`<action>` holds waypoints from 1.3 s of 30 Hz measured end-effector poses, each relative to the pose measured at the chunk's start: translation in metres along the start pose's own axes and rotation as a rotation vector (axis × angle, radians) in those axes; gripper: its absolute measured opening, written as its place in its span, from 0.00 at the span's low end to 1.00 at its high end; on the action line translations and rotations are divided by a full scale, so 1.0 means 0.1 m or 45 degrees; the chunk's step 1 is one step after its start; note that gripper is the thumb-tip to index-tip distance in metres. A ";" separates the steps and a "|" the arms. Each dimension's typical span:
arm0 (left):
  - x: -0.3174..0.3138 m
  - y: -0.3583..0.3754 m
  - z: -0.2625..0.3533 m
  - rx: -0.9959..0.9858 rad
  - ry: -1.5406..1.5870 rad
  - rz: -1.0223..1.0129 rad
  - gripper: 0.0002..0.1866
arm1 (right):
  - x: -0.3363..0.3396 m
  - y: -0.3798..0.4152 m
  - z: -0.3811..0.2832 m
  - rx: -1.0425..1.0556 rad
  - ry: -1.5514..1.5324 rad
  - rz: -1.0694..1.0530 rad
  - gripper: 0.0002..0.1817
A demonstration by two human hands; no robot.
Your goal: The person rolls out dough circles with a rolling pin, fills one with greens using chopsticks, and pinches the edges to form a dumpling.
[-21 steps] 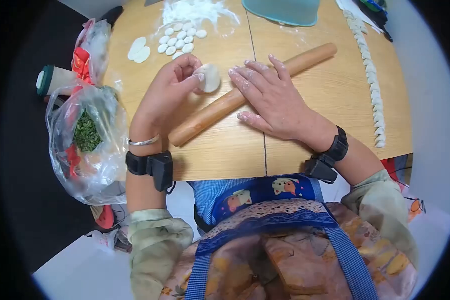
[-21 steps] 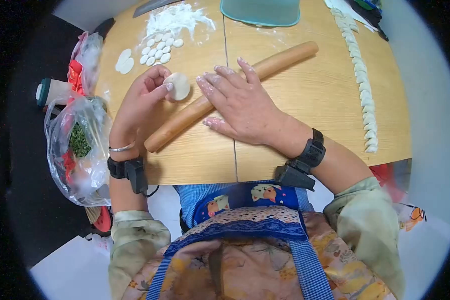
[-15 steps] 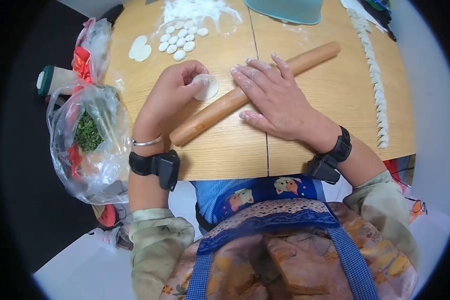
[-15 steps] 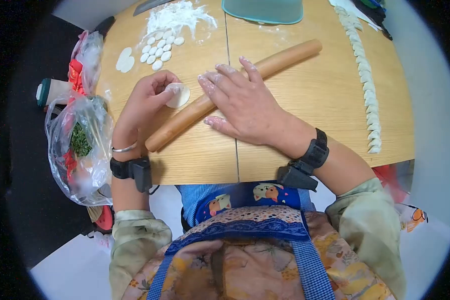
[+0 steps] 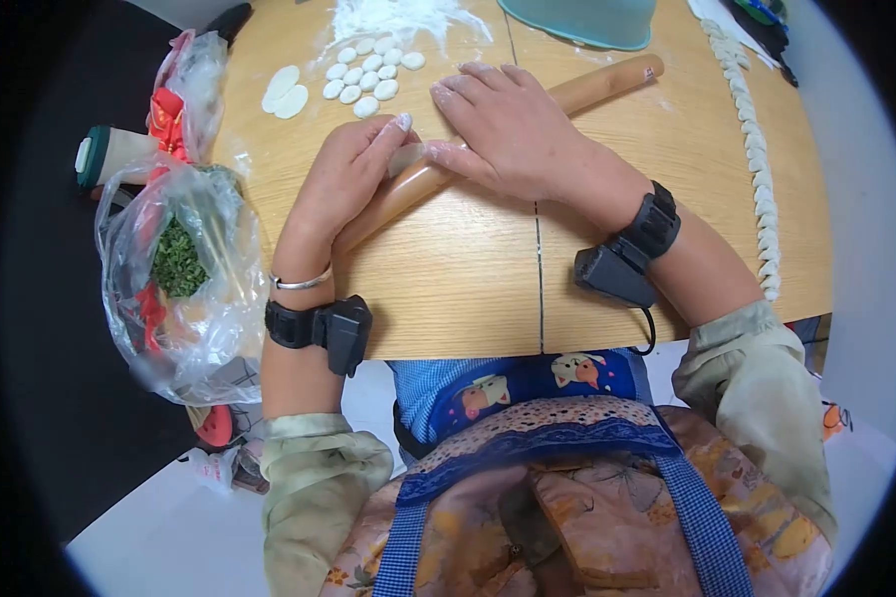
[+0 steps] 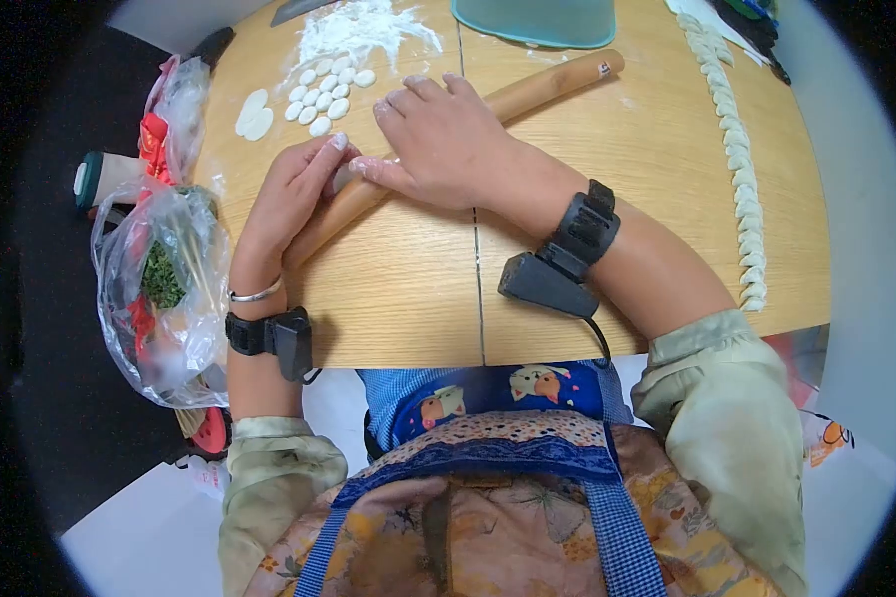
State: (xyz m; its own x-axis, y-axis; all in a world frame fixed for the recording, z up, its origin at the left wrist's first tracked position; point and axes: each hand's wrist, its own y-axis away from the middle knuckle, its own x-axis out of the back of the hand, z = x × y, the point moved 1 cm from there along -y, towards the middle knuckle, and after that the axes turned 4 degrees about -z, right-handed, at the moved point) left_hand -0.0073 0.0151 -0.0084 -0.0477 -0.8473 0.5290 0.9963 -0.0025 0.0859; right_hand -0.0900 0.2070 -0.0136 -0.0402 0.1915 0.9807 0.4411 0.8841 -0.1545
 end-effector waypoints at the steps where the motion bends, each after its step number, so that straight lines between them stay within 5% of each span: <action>1: 0.00 -0.01 -0.03 0.010 0.013 -0.018 0.18 | -0.03 -0.02 0.01 0.003 -0.023 0.066 0.37; 6: -0.01 0.05 -0.04 -0.107 -0.003 -0.039 0.11 | -0.06 0.24 -0.06 0.036 0.002 0.254 0.39; 9: 0.00 0.08 0.04 0.080 0.010 -0.146 0.09 | 0.02 0.56 -0.17 0.048 0.011 0.122 0.40; 19: 0.00 0.08 0.04 0.083 0.508 -0.358 0.07 | 0.00 0.76 -0.20 0.042 0.008 0.105 0.41; 21: 0.01 0.05 -0.02 -0.009 0.070 -0.287 0.08 | 0.01 0.76 -0.20 0.048 0.010 0.105 0.40; 33: 0.01 0.03 -0.01 0.059 0.024 0.033 0.21 | 0.00 0.21 -0.06 0.062 0.043 0.127 0.38; 39: 0.04 0.02 -0.03 0.066 0.045 0.012 0.17 | -0.05 0.03 -0.04 -0.004 0.021 0.104 0.38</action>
State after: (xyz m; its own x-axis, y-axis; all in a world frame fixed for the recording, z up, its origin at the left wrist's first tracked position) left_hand -0.0049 0.0100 -0.0085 -0.0347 -0.8656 0.4996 0.9916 0.0324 0.1250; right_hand -0.0846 0.2066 -0.0188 0.0109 0.2555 0.9668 0.4450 0.8646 -0.2335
